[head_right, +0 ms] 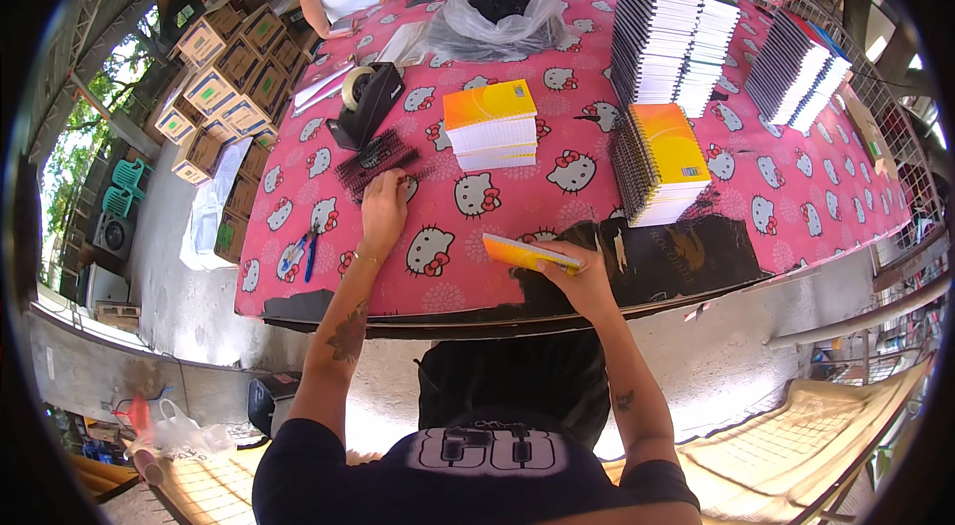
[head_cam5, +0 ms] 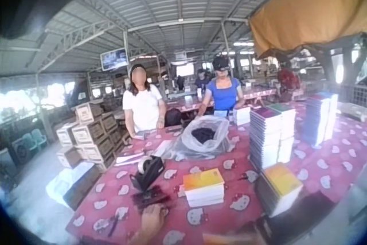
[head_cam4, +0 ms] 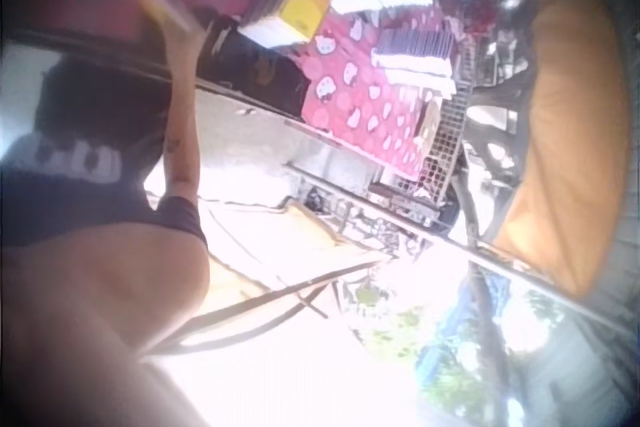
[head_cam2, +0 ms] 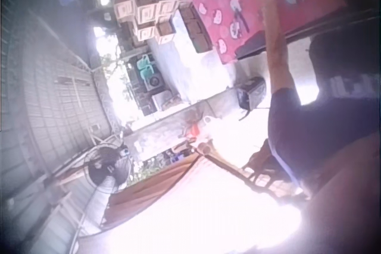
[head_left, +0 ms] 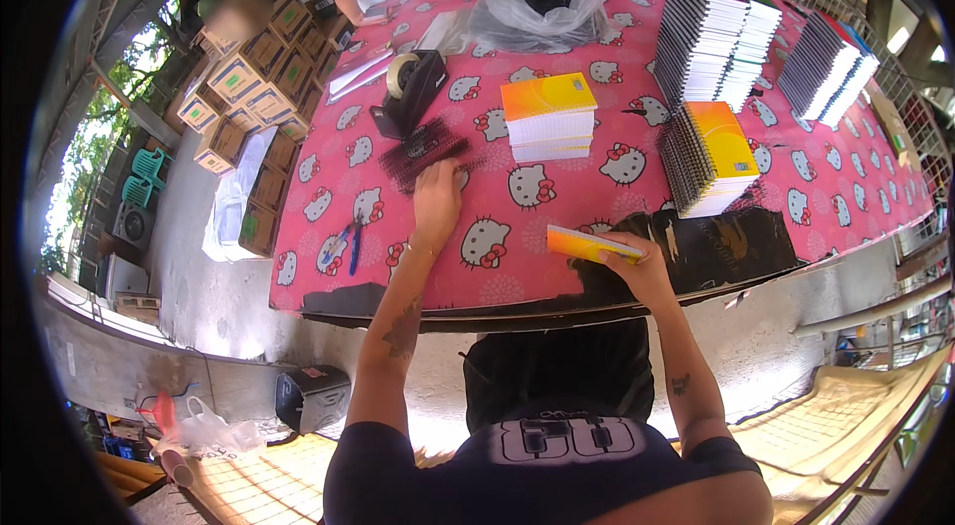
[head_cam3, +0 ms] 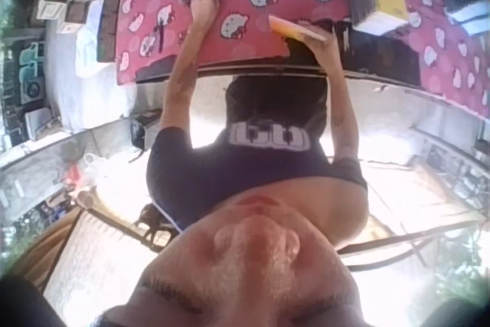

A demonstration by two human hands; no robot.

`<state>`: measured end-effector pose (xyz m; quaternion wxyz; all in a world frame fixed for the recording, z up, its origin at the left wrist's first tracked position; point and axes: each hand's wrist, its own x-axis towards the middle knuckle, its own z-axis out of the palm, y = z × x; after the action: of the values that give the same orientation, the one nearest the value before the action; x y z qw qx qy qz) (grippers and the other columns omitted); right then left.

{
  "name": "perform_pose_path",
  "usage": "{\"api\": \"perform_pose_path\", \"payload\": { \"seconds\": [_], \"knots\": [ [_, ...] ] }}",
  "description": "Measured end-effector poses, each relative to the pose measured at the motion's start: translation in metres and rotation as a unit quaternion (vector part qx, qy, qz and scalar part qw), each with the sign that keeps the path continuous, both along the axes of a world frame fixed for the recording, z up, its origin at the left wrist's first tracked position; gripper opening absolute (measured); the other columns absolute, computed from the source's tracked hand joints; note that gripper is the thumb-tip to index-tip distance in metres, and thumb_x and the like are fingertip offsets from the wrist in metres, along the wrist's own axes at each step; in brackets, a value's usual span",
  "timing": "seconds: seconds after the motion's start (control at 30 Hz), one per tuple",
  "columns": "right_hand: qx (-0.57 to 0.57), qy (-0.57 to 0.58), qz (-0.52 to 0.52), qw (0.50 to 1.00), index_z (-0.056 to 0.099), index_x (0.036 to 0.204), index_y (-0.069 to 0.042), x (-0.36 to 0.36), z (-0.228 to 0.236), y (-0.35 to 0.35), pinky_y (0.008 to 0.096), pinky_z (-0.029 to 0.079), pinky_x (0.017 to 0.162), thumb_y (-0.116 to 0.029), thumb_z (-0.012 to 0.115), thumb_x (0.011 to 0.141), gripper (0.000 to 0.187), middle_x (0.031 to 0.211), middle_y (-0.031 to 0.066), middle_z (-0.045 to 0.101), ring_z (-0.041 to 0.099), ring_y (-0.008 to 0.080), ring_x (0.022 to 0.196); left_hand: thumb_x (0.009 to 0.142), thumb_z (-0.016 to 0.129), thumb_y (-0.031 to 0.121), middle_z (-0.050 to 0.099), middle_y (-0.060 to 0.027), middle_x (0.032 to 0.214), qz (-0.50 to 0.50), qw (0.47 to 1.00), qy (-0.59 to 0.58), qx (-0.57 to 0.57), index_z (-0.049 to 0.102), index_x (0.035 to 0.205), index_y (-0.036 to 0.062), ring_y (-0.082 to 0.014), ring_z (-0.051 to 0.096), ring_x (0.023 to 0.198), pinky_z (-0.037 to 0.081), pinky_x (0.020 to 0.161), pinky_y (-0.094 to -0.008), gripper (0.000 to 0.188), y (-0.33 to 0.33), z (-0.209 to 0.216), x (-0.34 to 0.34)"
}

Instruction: The person is aligning the pages of spiral notebooks, checking their edges, and placing them onto a growing stack on a table.

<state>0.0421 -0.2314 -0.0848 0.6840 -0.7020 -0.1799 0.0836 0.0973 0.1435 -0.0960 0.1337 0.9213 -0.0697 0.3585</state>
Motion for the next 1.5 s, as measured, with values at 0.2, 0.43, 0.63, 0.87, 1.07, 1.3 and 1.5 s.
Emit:
{"api": "perform_pose_path", "payload": {
  "seconds": [0.2,0.43,0.63,0.87,1.07,1.3,1.5],
  "knots": [
    [-0.006,-0.007,-0.010,1.000,0.070,0.118,0.002,-0.003,0.002,-0.004,0.0256,0.050,0.091,-0.003,0.071,0.092,0.027,0.108,0.0074,0.073,0.065,0.0114,0.100,0.093,0.067,0.014,0.062,-0.0131,0.091,-0.026,0.994,0.060,-0.088,0.066,0.123,0.0059,-0.0316,0.060,0.081,0.049,0.072,-0.0419,0.030,-0.053,0.038,-0.044],
    [-0.016,-0.029,-0.016,0.999,0.070,0.117,0.002,-0.002,-0.001,-0.005,0.0255,0.050,0.089,-0.004,0.071,0.092,0.026,0.107,0.0071,0.073,0.064,0.0109,0.098,0.091,0.071,0.009,0.065,-0.0109,0.083,-0.166,0.966,0.100,-0.173,0.072,0.111,0.0018,-0.0221,0.059,0.068,0.048,0.062,-0.0311,0.021,-0.122,0.055,-0.099],
    [-0.002,-0.020,-0.017,1.000,0.069,0.115,0.003,-0.001,-0.002,-0.003,0.0248,0.050,0.089,-0.004,0.072,0.092,0.024,0.106,0.0061,0.072,0.063,0.0097,0.098,0.089,0.074,0.006,0.067,-0.0112,0.085,-0.174,0.948,0.094,-0.250,0.073,0.105,0.0015,-0.0217,0.063,0.072,0.049,0.064,-0.0302,0.017,-0.128,0.049,-0.094],
    [-0.003,-0.015,-0.010,1.000,0.070,0.115,0.001,-0.001,-0.004,-0.004,0.0242,0.050,0.087,-0.005,0.072,0.092,0.024,0.103,0.0043,0.072,0.063,0.0086,0.096,0.087,0.075,0.007,0.068,-0.0109,0.087,-0.194,0.944,0.121,-0.239,0.070,0.109,0.0033,-0.0242,0.066,0.074,0.052,0.065,-0.0334,0.022,-0.124,0.047,-0.082],
    [-0.011,-0.013,-0.008,1.000,0.069,0.115,0.001,-0.001,0.000,-0.004,0.0238,0.050,0.087,-0.005,0.073,0.092,0.024,0.103,0.0042,0.072,0.063,0.0081,0.096,0.089,0.074,0.010,0.067,-0.0115,0.097,-0.287,0.945,0.140,-0.067,0.067,0.110,0.0064,-0.0300,0.067,0.079,0.054,0.070,-0.0395,0.022,-0.109,0.059,-0.062],
    [0.004,-0.011,-0.003,1.000,0.069,0.116,0.002,-0.001,-0.002,-0.005,0.0238,0.050,0.087,-0.003,0.070,0.094,0.023,0.105,0.0050,0.072,0.063,0.0084,0.096,0.091,0.069,0.012,0.062,-0.0111,0.090,-0.289,0.940,0.162,-0.075,0.065,0.108,0.0069,-0.0307,0.066,0.078,0.052,0.066,-0.0403,0.018,-0.115,0.064,-0.056],
    [0.002,-0.028,-0.003,1.000,0.069,0.117,0.002,-0.003,-0.001,-0.004,0.0246,0.051,0.088,-0.001,0.067,0.095,0.023,0.108,0.0064,0.073,0.065,0.0096,0.098,0.090,0.069,0.018,0.062,-0.0098,0.100,-0.303,0.937,0.167,-0.057,0.063,0.110,0.0097,-0.0318,0.064,0.090,0.052,0.073,-0.0429,0.023,-0.120,0.069,-0.056]
  ]
}}
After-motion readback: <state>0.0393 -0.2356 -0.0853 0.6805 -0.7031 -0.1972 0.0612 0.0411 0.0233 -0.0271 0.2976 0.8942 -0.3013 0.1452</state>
